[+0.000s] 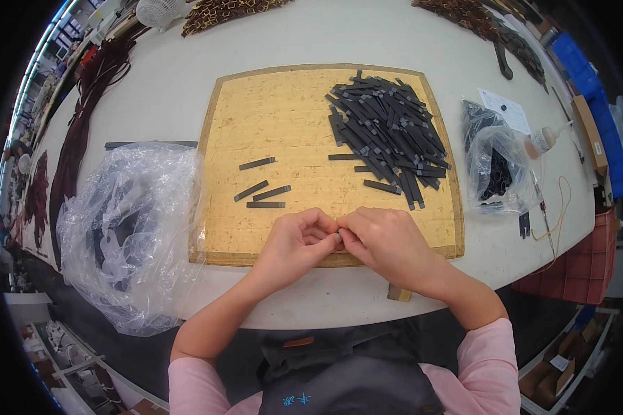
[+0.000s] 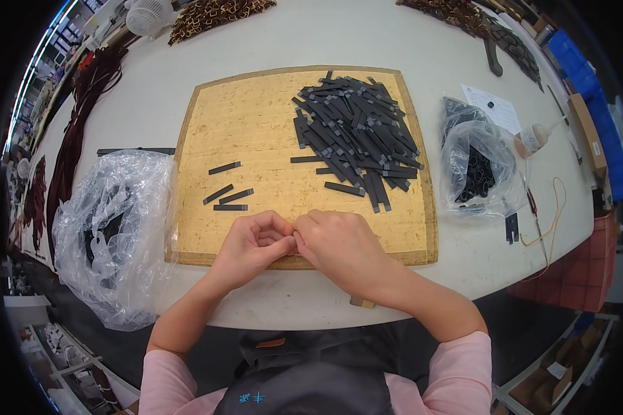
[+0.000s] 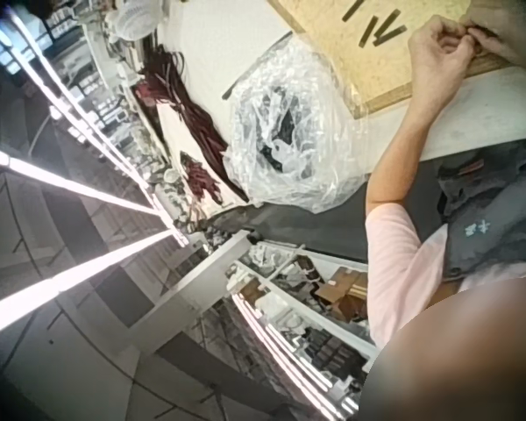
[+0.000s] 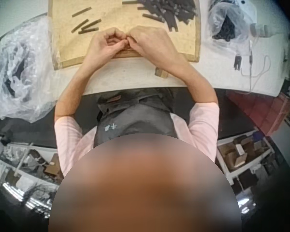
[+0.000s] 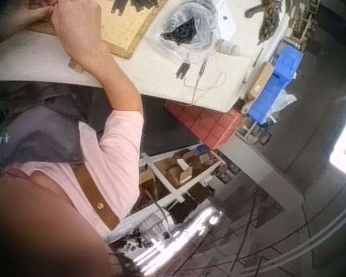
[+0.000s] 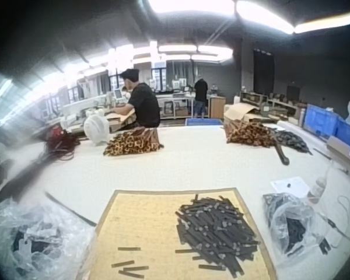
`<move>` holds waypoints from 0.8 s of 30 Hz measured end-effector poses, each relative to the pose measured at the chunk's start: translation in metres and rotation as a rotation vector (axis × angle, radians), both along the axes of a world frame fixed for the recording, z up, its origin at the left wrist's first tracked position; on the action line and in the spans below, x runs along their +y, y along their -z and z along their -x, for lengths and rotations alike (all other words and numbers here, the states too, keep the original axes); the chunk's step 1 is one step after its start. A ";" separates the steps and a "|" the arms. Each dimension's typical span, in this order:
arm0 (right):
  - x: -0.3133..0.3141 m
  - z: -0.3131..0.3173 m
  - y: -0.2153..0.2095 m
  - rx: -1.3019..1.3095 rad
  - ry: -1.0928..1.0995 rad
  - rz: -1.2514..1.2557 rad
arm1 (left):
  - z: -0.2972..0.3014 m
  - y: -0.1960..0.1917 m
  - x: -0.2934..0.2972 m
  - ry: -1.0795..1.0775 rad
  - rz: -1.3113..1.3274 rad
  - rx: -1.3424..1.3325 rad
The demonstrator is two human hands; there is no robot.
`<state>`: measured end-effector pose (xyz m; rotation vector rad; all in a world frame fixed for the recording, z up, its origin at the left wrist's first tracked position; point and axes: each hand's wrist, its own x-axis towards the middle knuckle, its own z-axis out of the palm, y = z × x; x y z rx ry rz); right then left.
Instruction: The recorder is assembling small black leather strips by forming loops and attaching them together at a workshop table.
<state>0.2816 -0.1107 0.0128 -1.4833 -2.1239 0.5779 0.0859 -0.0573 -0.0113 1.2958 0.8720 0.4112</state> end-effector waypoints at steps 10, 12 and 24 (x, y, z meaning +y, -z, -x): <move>0.007 -0.002 -0.007 -0.051 -0.027 0.070 | -0.001 -0.001 -0.005 -0.011 -0.005 0.013; 0.011 -0.003 -0.006 -0.073 -0.021 0.078 | -0.002 -0.001 -0.001 -0.021 -0.028 -0.020; 0.011 -0.011 -0.004 0.023 -0.020 0.136 | -0.002 -0.002 -0.004 -0.002 -0.014 0.033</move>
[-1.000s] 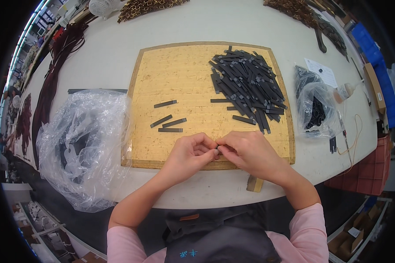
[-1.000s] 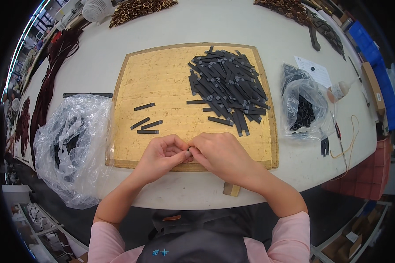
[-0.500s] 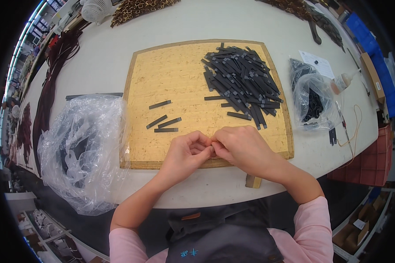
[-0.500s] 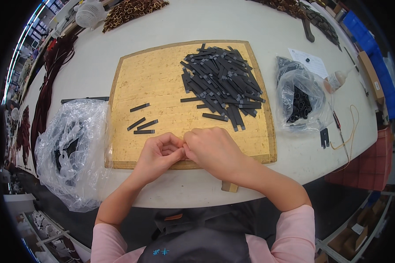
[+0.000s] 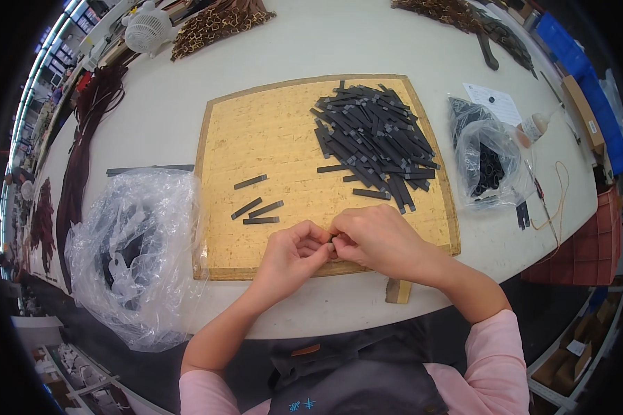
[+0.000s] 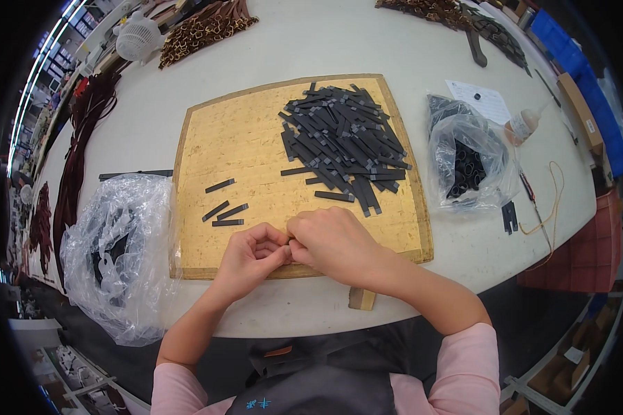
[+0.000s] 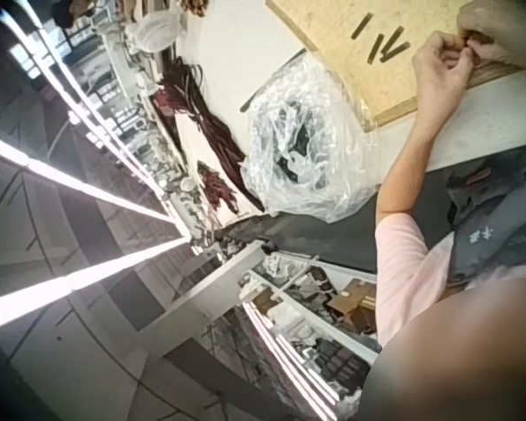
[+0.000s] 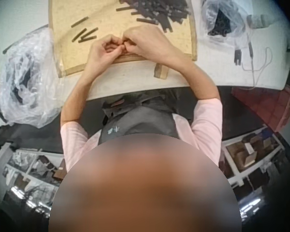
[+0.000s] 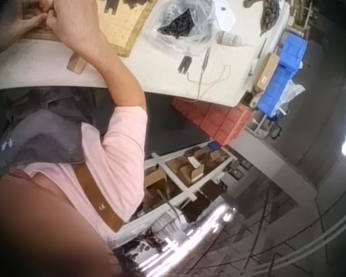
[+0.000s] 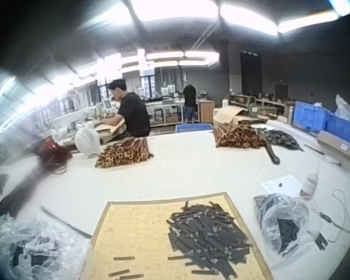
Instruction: The recorder is assembling small black leather strips by forming loops and attaching them together at a workshop table.
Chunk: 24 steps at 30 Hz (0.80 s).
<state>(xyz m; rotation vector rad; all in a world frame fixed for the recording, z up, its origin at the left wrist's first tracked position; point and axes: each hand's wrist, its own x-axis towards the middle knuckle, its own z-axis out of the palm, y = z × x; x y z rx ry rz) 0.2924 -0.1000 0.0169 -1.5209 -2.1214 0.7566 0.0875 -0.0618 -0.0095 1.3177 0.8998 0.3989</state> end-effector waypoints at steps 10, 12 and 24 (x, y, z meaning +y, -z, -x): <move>0.005 0.005 0.001 -0.046 -0.039 -0.031 | 0.002 0.003 0.003 0.002 0.011 -0.007; 0.007 0.004 0.003 -0.065 -0.052 -0.042 | 0.003 0.003 0.005 -0.003 0.000 -0.004; 0.009 0.000 0.000 -0.035 -0.060 -0.002 | 0.001 0.003 0.002 0.006 -0.035 -0.026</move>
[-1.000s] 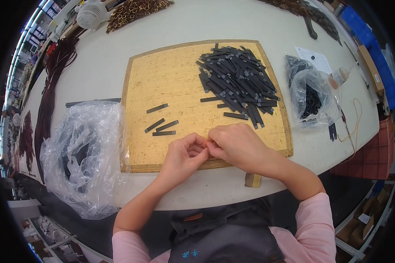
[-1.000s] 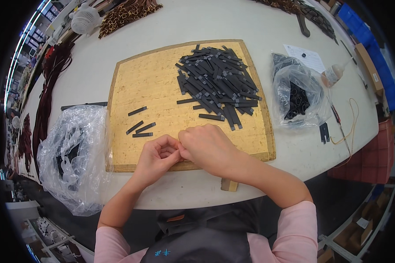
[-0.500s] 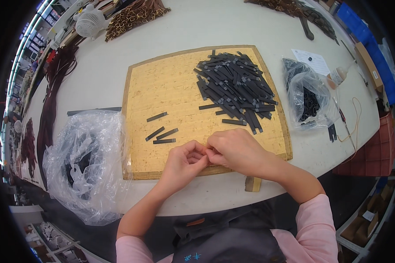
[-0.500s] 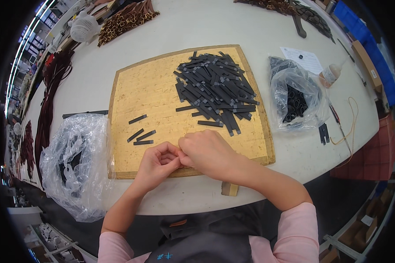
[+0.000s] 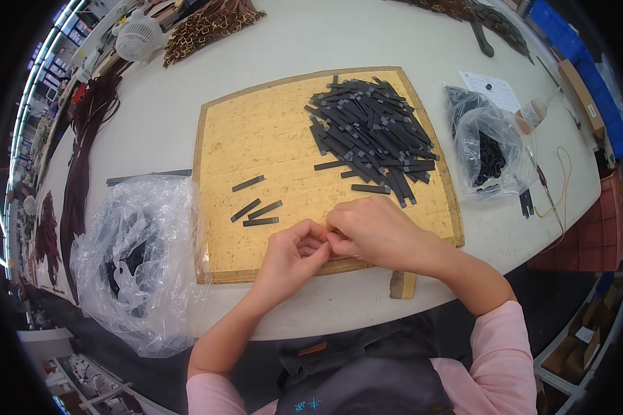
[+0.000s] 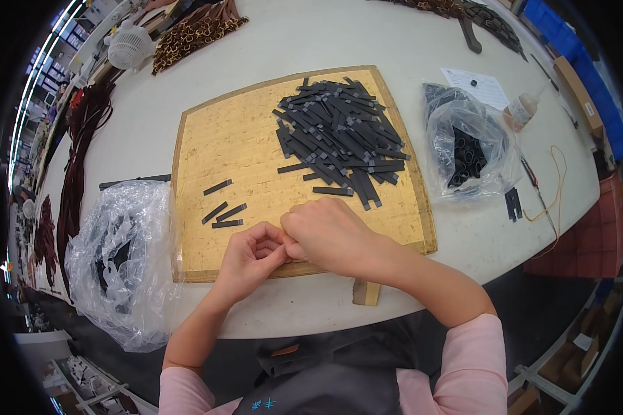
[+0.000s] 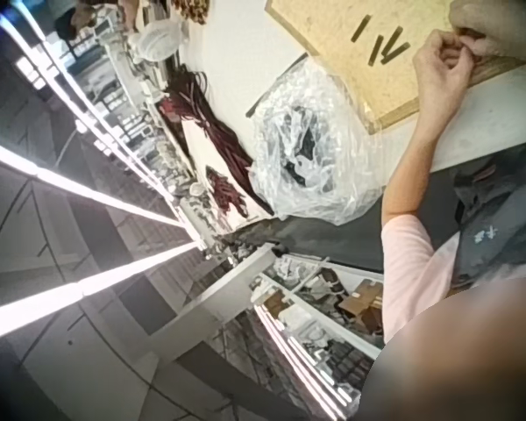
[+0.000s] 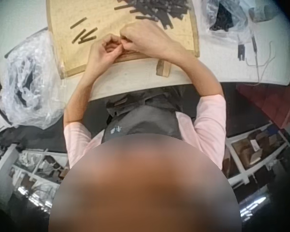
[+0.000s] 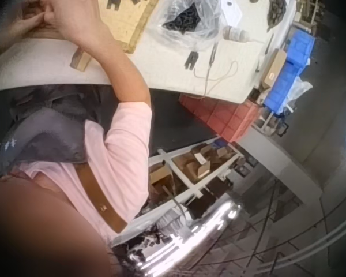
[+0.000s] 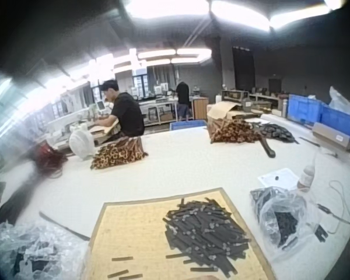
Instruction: The recorder is assembling small black leather strips by forming loops and attaching them together at a workshop table.
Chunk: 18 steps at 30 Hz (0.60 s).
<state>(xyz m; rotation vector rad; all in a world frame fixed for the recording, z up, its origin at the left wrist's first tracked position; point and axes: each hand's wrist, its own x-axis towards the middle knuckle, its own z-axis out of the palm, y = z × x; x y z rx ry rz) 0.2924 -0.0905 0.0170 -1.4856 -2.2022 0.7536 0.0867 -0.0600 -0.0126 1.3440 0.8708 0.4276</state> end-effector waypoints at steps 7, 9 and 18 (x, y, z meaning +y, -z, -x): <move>0.002 0.002 -0.001 -0.007 -0.007 0.000 | 0.001 0.001 0.000 -0.009 -0.003 0.008; 0.004 0.001 -0.001 -0.032 -0.011 -0.029 | 0.001 0.001 0.002 -0.009 -0.019 0.002; 0.005 -0.001 0.001 0.011 -0.007 -0.021 | 0.000 -0.003 0.003 0.001 0.049 0.000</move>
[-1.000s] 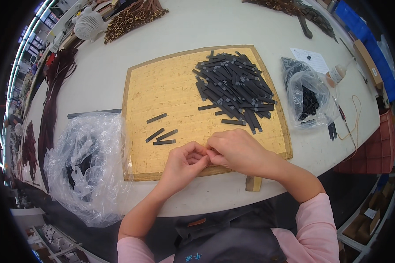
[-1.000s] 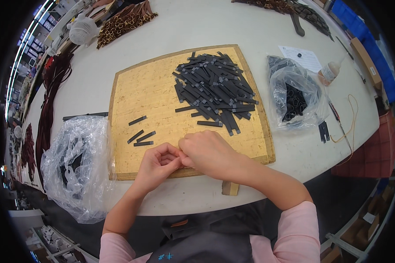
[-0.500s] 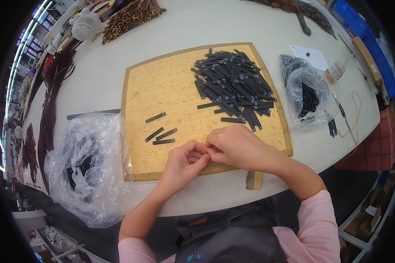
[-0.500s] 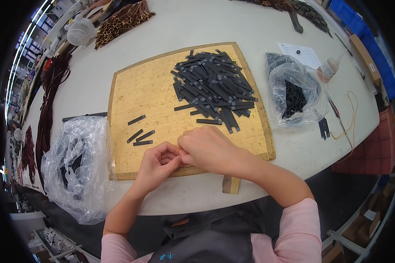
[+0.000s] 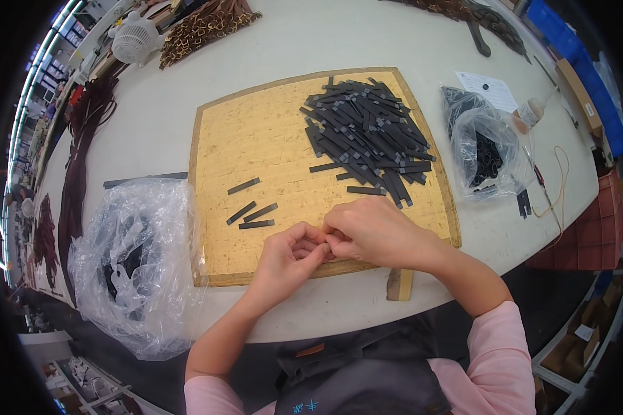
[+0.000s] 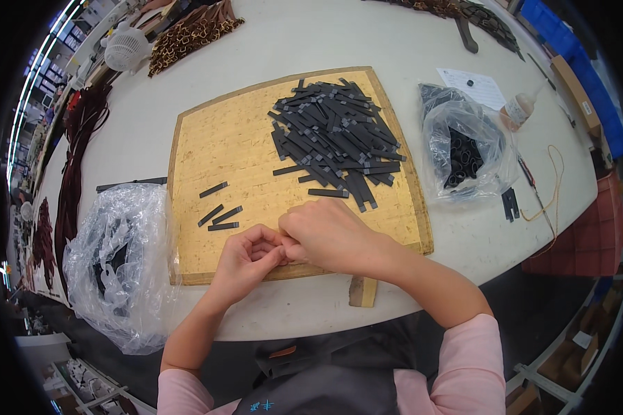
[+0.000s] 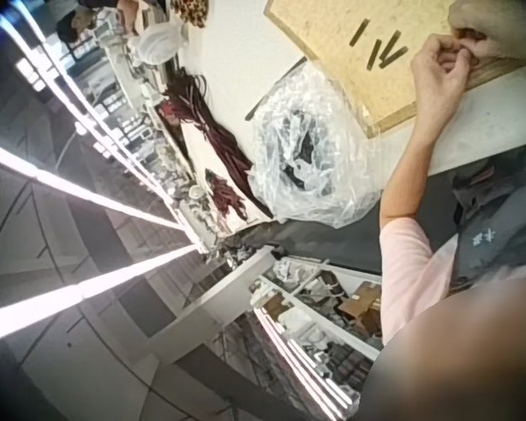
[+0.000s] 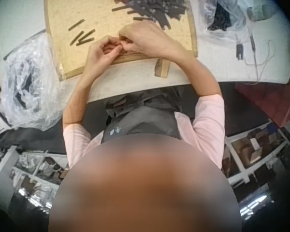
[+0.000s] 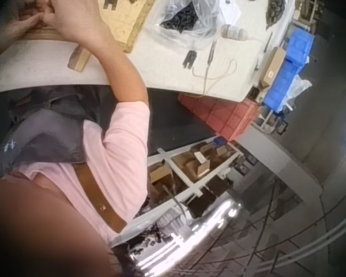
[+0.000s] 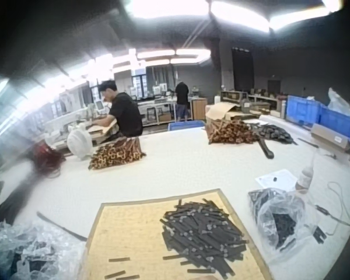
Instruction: The recorder is assembling small black leather strips by forming loops and attaching them together at a workshop table.
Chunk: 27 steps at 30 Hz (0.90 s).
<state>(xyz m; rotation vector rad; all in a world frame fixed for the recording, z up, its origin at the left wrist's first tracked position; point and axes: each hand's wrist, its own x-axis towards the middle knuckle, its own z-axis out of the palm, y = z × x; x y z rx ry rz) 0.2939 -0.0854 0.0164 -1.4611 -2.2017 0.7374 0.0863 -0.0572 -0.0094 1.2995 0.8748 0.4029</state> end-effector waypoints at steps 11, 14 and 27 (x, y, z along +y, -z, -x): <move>-0.003 -0.001 -0.003 0.034 0.024 0.049 | -0.001 0.000 0.001 0.026 -0.005 0.019; 0.000 0.001 -0.001 0.029 0.015 0.043 | 0.001 0.003 0.000 -0.003 -0.006 -0.011; -0.021 -0.001 0.010 0.493 0.179 0.169 | 0.013 0.001 0.013 0.055 0.186 -0.228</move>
